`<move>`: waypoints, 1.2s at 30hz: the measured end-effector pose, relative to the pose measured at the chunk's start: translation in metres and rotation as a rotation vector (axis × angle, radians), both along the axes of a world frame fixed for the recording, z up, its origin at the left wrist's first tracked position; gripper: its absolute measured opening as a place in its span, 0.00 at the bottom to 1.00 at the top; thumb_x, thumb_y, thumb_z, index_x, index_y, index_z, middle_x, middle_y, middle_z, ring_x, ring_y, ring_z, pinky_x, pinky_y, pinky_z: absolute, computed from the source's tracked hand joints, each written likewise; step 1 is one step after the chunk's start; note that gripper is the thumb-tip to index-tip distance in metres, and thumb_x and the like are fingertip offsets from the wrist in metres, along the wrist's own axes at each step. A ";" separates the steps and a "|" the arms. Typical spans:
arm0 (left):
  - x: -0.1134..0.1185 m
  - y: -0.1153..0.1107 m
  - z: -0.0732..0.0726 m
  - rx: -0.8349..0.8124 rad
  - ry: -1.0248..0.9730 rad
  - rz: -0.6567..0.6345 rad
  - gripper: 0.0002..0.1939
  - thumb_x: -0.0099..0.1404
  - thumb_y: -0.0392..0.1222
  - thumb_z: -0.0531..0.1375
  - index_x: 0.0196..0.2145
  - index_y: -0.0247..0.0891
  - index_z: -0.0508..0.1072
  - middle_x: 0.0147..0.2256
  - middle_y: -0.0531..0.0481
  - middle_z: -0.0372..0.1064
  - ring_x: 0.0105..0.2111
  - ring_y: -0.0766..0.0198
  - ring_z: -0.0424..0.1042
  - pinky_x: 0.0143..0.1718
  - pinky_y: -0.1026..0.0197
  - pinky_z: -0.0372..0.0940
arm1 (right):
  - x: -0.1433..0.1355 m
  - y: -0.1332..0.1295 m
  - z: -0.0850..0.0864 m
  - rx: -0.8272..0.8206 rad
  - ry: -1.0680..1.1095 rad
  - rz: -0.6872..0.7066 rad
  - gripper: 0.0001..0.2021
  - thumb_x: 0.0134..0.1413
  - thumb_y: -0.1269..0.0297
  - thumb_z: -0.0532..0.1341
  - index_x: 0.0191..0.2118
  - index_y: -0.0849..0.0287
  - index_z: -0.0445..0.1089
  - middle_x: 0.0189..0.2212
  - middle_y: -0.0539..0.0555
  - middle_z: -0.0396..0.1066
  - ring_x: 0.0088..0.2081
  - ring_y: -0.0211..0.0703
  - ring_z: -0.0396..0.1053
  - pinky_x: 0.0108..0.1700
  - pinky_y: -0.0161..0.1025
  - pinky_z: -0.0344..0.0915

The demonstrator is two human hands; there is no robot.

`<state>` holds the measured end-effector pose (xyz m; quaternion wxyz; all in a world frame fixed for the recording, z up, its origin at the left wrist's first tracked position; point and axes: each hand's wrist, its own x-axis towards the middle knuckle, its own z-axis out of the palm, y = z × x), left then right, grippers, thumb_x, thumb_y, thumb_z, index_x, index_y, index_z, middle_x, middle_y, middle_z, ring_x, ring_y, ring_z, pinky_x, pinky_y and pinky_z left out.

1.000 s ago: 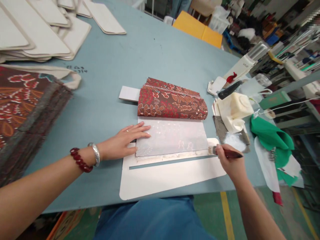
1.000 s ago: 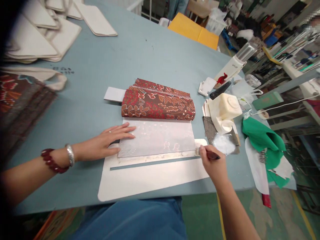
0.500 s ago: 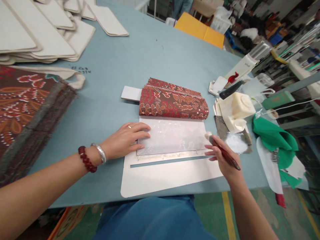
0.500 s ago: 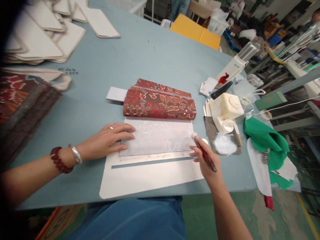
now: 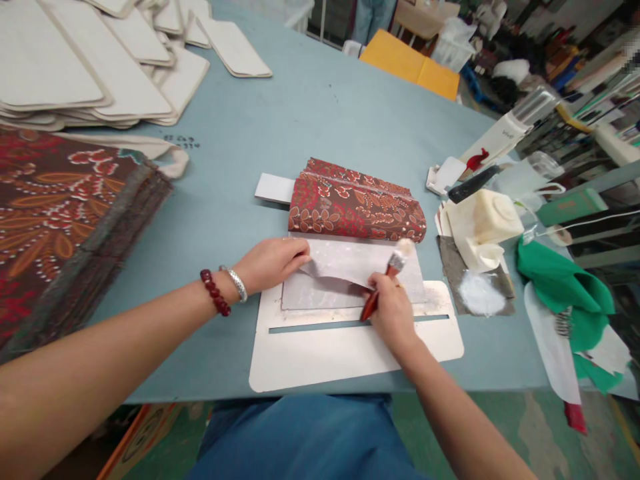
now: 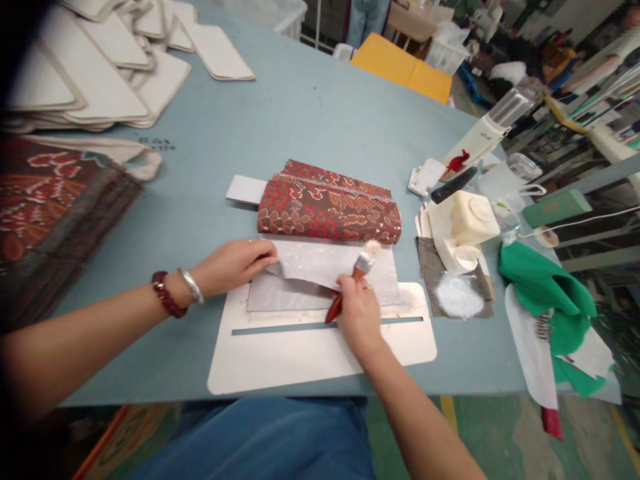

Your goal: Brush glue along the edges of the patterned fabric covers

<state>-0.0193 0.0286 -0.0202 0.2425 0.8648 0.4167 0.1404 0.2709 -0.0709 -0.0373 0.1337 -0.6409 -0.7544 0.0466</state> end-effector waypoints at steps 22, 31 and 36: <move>-0.030 -0.019 -0.015 -0.131 -0.078 -0.260 0.20 0.69 0.38 0.53 0.56 0.44 0.72 0.67 0.48 0.58 0.68 0.54 0.54 0.68 0.49 0.51 | -0.030 -0.004 0.053 -0.167 0.858 -0.040 0.19 0.64 0.48 0.59 0.31 0.58 0.73 0.25 0.51 0.74 0.29 0.39 0.72 0.34 0.36 0.68; -0.036 -0.015 -0.026 -0.203 -0.017 -0.319 0.35 0.61 0.28 0.53 0.64 0.47 0.64 0.72 0.54 0.44 0.73 0.56 0.37 0.72 0.43 0.39 | -0.020 -0.017 0.044 -0.136 0.529 0.117 0.17 0.68 0.57 0.56 0.29 0.57 0.71 0.24 0.51 0.70 0.28 0.38 0.68 0.33 0.35 0.63; -0.037 -0.018 -0.028 -0.220 -0.036 -0.300 0.33 0.62 0.30 0.52 0.64 0.48 0.64 0.72 0.54 0.44 0.73 0.54 0.38 0.72 0.42 0.39 | 0.100 -0.031 0.069 -0.029 0.341 -0.226 0.18 0.66 0.53 0.58 0.27 0.57 0.72 0.21 0.53 0.71 0.24 0.41 0.67 0.27 0.38 0.61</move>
